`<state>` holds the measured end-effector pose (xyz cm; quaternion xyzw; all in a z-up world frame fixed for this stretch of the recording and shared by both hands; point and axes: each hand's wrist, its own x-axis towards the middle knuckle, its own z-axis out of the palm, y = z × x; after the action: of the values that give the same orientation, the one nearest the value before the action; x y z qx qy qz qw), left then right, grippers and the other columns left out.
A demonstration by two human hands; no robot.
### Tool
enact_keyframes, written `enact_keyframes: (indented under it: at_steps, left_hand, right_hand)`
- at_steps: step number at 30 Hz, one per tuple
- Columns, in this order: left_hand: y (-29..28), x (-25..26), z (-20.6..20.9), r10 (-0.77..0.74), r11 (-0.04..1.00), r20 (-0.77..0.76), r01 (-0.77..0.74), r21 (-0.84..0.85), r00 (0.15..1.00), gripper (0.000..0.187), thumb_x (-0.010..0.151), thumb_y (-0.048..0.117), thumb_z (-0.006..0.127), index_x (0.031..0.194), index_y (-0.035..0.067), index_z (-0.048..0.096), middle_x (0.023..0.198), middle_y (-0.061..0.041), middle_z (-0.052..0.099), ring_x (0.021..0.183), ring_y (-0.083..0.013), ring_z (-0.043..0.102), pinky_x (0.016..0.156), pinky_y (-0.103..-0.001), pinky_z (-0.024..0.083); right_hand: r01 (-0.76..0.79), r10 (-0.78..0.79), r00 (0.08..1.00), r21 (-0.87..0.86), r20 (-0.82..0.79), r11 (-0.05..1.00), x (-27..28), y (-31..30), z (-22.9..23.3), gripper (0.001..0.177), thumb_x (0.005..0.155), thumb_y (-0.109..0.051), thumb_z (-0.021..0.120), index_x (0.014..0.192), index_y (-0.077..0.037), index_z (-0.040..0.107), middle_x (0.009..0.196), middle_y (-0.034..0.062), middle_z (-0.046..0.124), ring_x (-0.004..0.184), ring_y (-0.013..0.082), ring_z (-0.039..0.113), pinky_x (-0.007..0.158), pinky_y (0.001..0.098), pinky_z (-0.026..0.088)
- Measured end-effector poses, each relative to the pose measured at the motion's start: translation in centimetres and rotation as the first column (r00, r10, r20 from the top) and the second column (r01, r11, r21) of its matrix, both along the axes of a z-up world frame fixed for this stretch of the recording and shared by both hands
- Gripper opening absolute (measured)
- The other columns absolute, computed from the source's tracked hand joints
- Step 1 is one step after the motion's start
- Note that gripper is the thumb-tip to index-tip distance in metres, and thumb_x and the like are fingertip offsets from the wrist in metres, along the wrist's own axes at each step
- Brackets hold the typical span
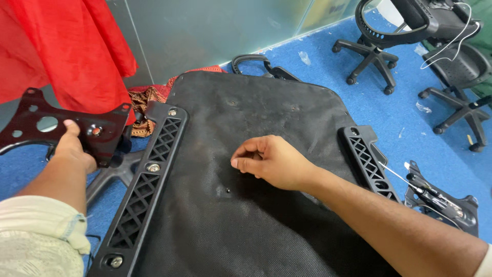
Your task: The person attaches a metal base to an office chair seat using a screwdriver. They align the base, insert screws, and tighten them to secure the connection.
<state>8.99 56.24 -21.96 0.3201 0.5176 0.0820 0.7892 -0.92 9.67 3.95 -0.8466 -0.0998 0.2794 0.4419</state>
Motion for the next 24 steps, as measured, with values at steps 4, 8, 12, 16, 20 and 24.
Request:
enact_keyframes:
  at_steps: [4,8,12,16,20,24]
  left_hand:
    - [1.7,0.5,-1.5,-0.045,0.999,0.077,0.047,-0.021,0.996,0.039,0.087,0.026,0.083,0.124,0.019,0.075,0.131,0.001,0.073,0.116,-0.0179,0.071,0.103,-0.044,0.053]
    - [1.3,0.4,-0.8,-0.041,0.998,0.019,0.039,0.056,0.999,0.034,0.092,0.020,0.077,0.125,0.016,0.071,0.131,0.000,0.073,0.114,-0.0175,0.071,0.103,-0.046,0.053]
    - [1.3,-0.1,0.2,-0.036,0.999,0.016,0.036,0.019,0.999,0.031,0.092,0.016,0.075,0.122,0.014,0.071,0.125,0.002,0.075,0.112,-0.0144,0.072,0.101,-0.043,0.053]
    - [1.7,-1.6,-0.7,-0.151,0.988,0.096,0.149,0.029,0.984,0.030,0.095,0.015,0.071,0.124,0.010,0.068,0.126,-0.002,0.074,0.113,-0.0194,0.071,0.105,-0.043,0.050]
    - [2.3,-4.4,-1.4,-0.265,0.963,0.100,0.259,0.069,0.959,0.029,0.098,0.015,0.068,0.126,0.009,0.066,0.127,-0.004,0.072,0.115,-0.0218,0.069,0.107,-0.041,0.047]
    - [1.4,-7.5,1.3,-0.388,0.918,0.006,0.386,0.095,0.922,0.028,0.098,0.020,0.067,0.124,0.012,0.065,0.126,-0.003,0.071,0.118,-0.0221,0.067,0.110,-0.043,0.049]
  right_hand:
    - [0.047,-0.034,0.996,0.168,-0.080,0.985,0.9,-0.9,-0.1,0.023,0.091,-0.021,0.070,0.104,-0.003,0.076,0.082,0.0011,0.073,0.066,0.0075,0.063,0.062,0.0230,0.053]
    - [0.104,-0.097,0.993,0.105,-0.073,0.989,1.2,-1.3,-0.4,0.023,0.092,-0.022,0.070,0.104,-0.003,0.077,0.081,0.0017,0.072,0.065,0.0082,0.060,0.060,0.0240,0.051]
    - [0.068,-0.065,0.997,0.054,-0.046,0.996,1.0,-0.9,-0.5,0.022,0.092,-0.022,0.070,0.104,-0.005,0.077,0.082,0.0001,0.073,0.066,0.0068,0.059,0.061,0.0229,0.051]
    - [0.073,-0.069,0.996,0.071,-0.059,0.995,1.0,-0.9,-0.3,0.021,0.092,-0.022,0.070,0.104,-0.005,0.077,0.081,-0.0005,0.073,0.066,0.0062,0.060,0.062,0.0226,0.052]
    - [0.070,-0.065,0.996,0.080,-0.061,0.994,1.1,-0.9,-0.6,0.020,0.092,-0.020,0.070,0.104,-0.006,0.077,0.081,-0.0010,0.073,0.065,0.0064,0.059,0.060,0.0229,0.051]
    - [0.076,-0.071,0.995,0.078,-0.063,0.994,1.2,-1.1,-0.7,0.020,0.092,-0.020,0.069,0.104,-0.006,0.077,0.080,-0.0013,0.073,0.064,0.0059,0.059,0.060,0.0226,0.051]
